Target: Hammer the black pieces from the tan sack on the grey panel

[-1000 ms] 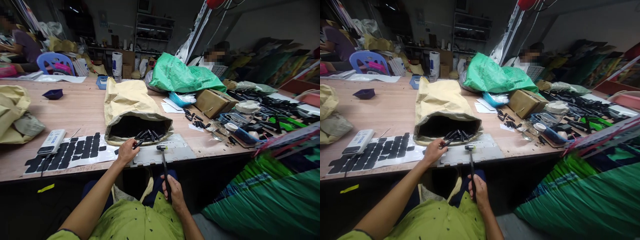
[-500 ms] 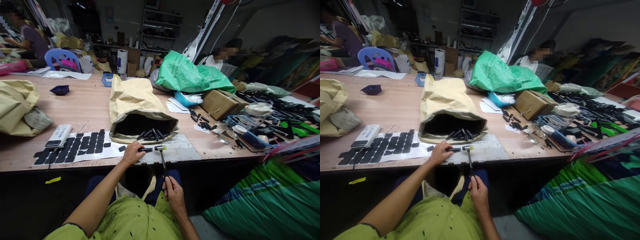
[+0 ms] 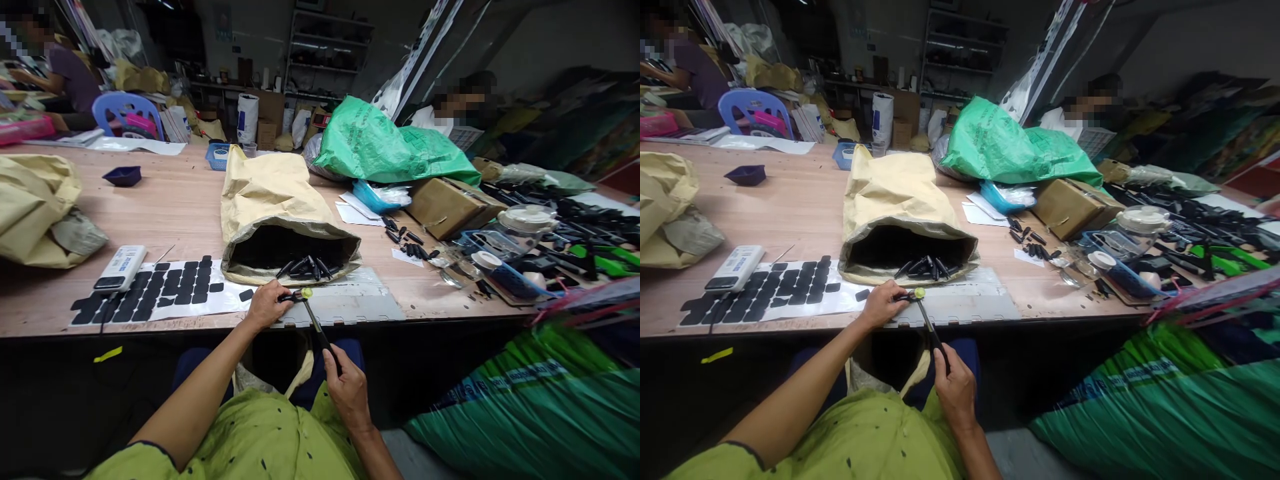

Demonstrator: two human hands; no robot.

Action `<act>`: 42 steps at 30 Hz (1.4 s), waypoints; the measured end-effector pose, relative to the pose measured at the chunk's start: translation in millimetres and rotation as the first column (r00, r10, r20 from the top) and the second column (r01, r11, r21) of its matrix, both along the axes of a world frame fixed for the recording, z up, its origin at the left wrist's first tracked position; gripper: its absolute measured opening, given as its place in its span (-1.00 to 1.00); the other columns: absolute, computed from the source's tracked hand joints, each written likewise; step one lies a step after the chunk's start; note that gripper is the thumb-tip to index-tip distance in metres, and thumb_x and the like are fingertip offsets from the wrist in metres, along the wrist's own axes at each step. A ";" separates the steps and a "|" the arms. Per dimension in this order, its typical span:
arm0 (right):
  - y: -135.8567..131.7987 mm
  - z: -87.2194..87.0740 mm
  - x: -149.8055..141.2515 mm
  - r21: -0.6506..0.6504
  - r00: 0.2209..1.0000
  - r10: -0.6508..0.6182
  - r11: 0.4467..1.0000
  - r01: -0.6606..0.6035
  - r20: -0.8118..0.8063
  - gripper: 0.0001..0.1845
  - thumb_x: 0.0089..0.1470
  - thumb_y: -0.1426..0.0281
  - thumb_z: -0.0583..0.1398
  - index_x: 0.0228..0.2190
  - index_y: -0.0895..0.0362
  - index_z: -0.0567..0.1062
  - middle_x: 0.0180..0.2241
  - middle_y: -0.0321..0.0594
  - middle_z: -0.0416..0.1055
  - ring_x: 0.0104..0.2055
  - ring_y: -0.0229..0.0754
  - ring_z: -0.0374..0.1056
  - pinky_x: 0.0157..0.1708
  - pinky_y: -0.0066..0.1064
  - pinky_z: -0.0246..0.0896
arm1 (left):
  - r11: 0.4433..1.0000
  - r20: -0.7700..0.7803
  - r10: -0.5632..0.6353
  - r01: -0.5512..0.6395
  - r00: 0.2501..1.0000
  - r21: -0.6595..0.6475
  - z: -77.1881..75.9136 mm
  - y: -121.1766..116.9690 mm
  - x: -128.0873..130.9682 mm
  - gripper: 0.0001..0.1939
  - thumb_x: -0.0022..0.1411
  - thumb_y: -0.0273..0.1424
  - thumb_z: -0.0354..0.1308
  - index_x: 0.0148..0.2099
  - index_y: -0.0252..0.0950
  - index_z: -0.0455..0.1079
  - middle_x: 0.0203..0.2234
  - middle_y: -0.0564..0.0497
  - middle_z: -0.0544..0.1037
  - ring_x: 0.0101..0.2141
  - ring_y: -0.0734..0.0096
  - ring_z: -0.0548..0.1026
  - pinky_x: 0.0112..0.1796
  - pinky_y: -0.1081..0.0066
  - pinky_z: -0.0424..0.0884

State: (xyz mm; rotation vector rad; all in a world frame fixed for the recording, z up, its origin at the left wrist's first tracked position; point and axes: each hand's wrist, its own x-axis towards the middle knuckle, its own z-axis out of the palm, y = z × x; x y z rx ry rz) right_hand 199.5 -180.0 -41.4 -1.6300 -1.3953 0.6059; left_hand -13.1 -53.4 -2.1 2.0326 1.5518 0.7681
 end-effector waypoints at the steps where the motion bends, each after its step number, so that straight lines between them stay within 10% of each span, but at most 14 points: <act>1: -0.2 -0.8 -0.1 -0.015 1.000 -0.001 1.000 0.002 0.004 -0.62 0.04 0.08 0.20 -0.27 0.08 0.61 -0.31 -0.07 0.58 -0.26 0.02 0.49 -0.21 -0.25 0.38 | 1.000 0.001 0.001 -0.001 1.000 0.001 -0.2 0.1 0.2 -0.81 0.10 -0.37 0.26 -0.18 -0.18 0.54 -0.39 0.07 0.44 -0.33 0.41 0.41 -0.26 0.41 0.30; 13: -2.1 1.1 -11.1 -0.025 0.997 0.068 0.997 -0.069 -0.037 -0.65 0.06 0.11 0.20 -0.25 0.07 0.61 -0.27 -0.10 0.58 -0.25 -0.01 0.50 -0.19 -0.28 0.36 | 1.000 0.033 -0.012 0.013 0.999 -0.010 2.9 -1.6 0.5 -0.82 0.07 -0.45 0.21 -0.23 -0.18 0.53 -0.37 0.05 0.46 -0.29 0.38 0.43 -0.23 0.40 0.33; 21: -2.3 -9.0 3.1 -0.251 0.941 -0.055 0.968 -0.032 -0.333 -0.53 0.07 -0.06 0.15 -0.44 0.10 0.51 -0.67 -0.31 0.32 -0.66 -0.28 0.19 -0.68 -0.47 0.08 | 1.000 0.022 -0.003 0.003 1.000 0.009 1.4 -2.8 0.2 -0.80 0.06 -0.42 0.23 -0.20 -0.21 0.52 -0.39 0.06 0.45 -0.32 0.38 0.42 -0.23 0.39 0.33; 31: 5.4 -22.0 16.0 -0.305 0.830 -0.067 0.944 -0.128 -0.554 -0.41 0.01 -0.16 0.14 -0.34 0.15 0.44 -0.67 -0.40 0.27 -0.74 -0.39 0.07 -0.79 -0.56 -0.03 | 0.996 0.018 -0.088 0.087 0.996 0.023 7.3 -3.7 -3.5 -0.85 0.18 -0.30 0.20 -0.26 -0.22 0.55 -0.36 0.03 0.46 -0.28 0.36 0.41 -0.20 0.36 0.28; 42: 6.6 -30.9 13.9 -0.285 0.857 -0.052 0.952 -0.113 -0.514 -0.39 0.04 -0.18 0.09 -0.36 0.15 0.43 -0.69 -0.42 0.24 -0.75 -0.40 0.06 -0.81 -0.56 -0.03 | 0.957 -0.125 -0.280 0.287 0.952 0.043 1.7 -71.9 -13.8 -0.86 0.13 -0.27 0.26 -0.24 -0.13 0.55 0.13 -0.01 0.31 0.08 0.04 0.23 0.06 0.06 0.20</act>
